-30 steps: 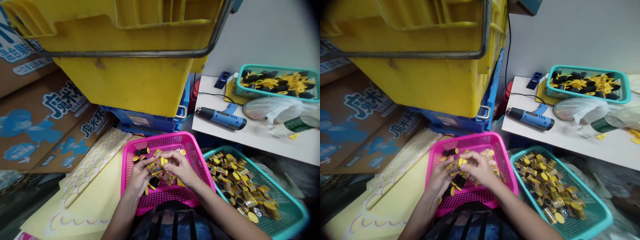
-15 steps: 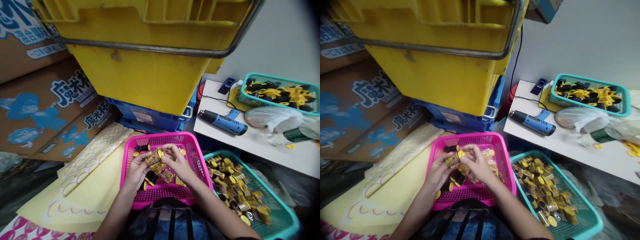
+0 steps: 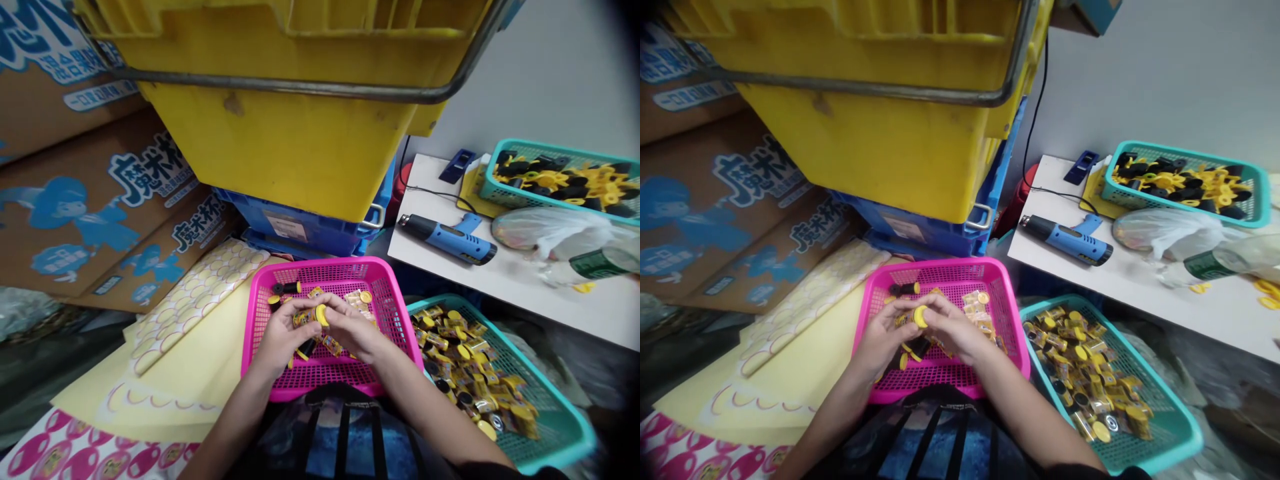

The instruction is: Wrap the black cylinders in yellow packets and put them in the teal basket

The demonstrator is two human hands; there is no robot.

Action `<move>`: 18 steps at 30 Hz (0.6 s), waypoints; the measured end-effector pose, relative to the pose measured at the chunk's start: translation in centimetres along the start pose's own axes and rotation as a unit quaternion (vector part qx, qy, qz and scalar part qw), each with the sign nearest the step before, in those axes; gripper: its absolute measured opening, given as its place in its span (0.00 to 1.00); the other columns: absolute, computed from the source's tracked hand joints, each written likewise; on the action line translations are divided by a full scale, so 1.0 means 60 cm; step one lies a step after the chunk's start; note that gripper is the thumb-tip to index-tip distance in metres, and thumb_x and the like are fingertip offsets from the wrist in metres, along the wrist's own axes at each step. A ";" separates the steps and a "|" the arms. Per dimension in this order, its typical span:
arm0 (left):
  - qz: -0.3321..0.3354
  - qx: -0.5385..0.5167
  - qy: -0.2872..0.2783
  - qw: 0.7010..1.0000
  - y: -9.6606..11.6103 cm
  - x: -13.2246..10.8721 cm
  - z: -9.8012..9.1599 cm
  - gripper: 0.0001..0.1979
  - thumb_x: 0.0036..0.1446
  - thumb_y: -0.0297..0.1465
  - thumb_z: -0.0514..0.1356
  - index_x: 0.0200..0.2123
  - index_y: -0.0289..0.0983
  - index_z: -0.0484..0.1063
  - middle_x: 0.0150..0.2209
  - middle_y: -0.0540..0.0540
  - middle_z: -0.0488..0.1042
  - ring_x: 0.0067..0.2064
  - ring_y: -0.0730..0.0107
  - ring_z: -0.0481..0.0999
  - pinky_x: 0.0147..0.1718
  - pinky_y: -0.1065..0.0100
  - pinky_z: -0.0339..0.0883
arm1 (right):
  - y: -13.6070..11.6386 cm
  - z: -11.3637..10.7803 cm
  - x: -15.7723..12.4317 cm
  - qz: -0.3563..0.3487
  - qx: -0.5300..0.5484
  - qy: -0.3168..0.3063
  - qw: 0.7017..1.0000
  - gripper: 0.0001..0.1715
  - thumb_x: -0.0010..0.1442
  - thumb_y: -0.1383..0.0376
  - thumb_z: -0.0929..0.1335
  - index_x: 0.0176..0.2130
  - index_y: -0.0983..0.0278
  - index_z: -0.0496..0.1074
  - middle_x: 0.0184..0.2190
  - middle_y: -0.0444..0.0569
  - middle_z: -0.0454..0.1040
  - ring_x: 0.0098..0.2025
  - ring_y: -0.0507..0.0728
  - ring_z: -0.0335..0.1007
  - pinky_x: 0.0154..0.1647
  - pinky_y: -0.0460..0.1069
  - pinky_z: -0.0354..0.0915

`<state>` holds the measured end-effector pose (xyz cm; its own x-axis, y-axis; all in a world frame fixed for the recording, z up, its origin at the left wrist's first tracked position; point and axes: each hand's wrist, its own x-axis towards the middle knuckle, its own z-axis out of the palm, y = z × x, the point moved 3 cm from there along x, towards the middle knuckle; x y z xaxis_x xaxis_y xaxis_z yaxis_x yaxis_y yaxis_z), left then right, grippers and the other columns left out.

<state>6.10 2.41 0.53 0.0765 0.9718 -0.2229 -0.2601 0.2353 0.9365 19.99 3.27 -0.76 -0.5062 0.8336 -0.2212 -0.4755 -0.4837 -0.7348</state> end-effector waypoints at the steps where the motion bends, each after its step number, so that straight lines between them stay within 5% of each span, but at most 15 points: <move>1: 0.003 0.013 -0.007 1.000 0.001 -0.001 0.004 0.16 0.40 0.30 0.73 0.36 0.38 0.78 0.41 0.45 0.79 0.45 0.63 0.77 0.44 0.65 0.71 | 0.004 0.003 -0.002 0.013 0.035 -0.021 0.999 0.20 0.51 0.56 0.75 0.41 0.59 0.71 0.38 0.44 0.72 0.37 0.51 0.69 0.43 0.48 0.65; 6: 0.001 0.087 -0.039 0.995 0.003 -0.006 0.015 0.16 0.38 0.31 0.74 0.35 0.38 0.79 0.44 0.44 0.79 0.51 0.58 0.75 0.53 0.60 0.65 | 0.016 0.003 -0.006 -0.008 0.096 -0.032 0.995 0.19 0.47 0.61 0.78 0.36 0.61 0.70 0.34 0.42 0.71 0.34 0.48 0.67 0.36 0.43 0.63; 10: -0.010 0.038 -0.087 0.995 -0.010 -0.013 0.017 0.17 0.48 0.37 0.69 0.42 0.40 0.75 0.40 0.47 0.77 0.38 0.67 0.76 0.39 0.66 0.69 | 0.013 -0.012 -0.016 -0.031 0.085 -0.041 0.995 0.20 0.54 0.54 0.73 0.43 0.59 0.70 0.38 0.45 0.72 0.36 0.52 0.69 0.38 0.47 0.65; 14: -0.015 -0.032 -0.127 0.991 -0.014 -0.019 0.029 0.16 0.57 0.39 0.63 0.48 0.46 0.67 0.38 0.51 0.70 0.31 0.78 0.69 0.31 0.73 0.64 | -0.013 -0.031 -0.038 -0.139 -0.081 -0.024 0.987 0.21 0.58 0.53 0.70 0.50 0.56 0.68 0.51 0.49 0.69 0.51 0.58 0.67 0.53 0.55 0.63; 18: -0.044 -0.021 -0.135 0.990 -0.011 -0.017 0.054 0.18 0.56 0.40 0.63 0.49 0.47 0.65 0.42 0.50 0.67 0.36 0.75 0.70 0.33 0.73 0.64 | -0.036 -0.033 -0.056 -0.241 -0.287 0.002 0.927 0.24 0.55 0.58 0.73 0.51 0.56 0.67 0.53 0.51 0.69 0.56 0.60 0.64 0.59 0.59 0.59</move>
<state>9.33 1.23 1.05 0.3534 0.9098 -0.2177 -0.2809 0.3252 0.9029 24.13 2.02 0.31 -0.3312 0.9176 0.2199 -0.1841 0.1657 -0.9688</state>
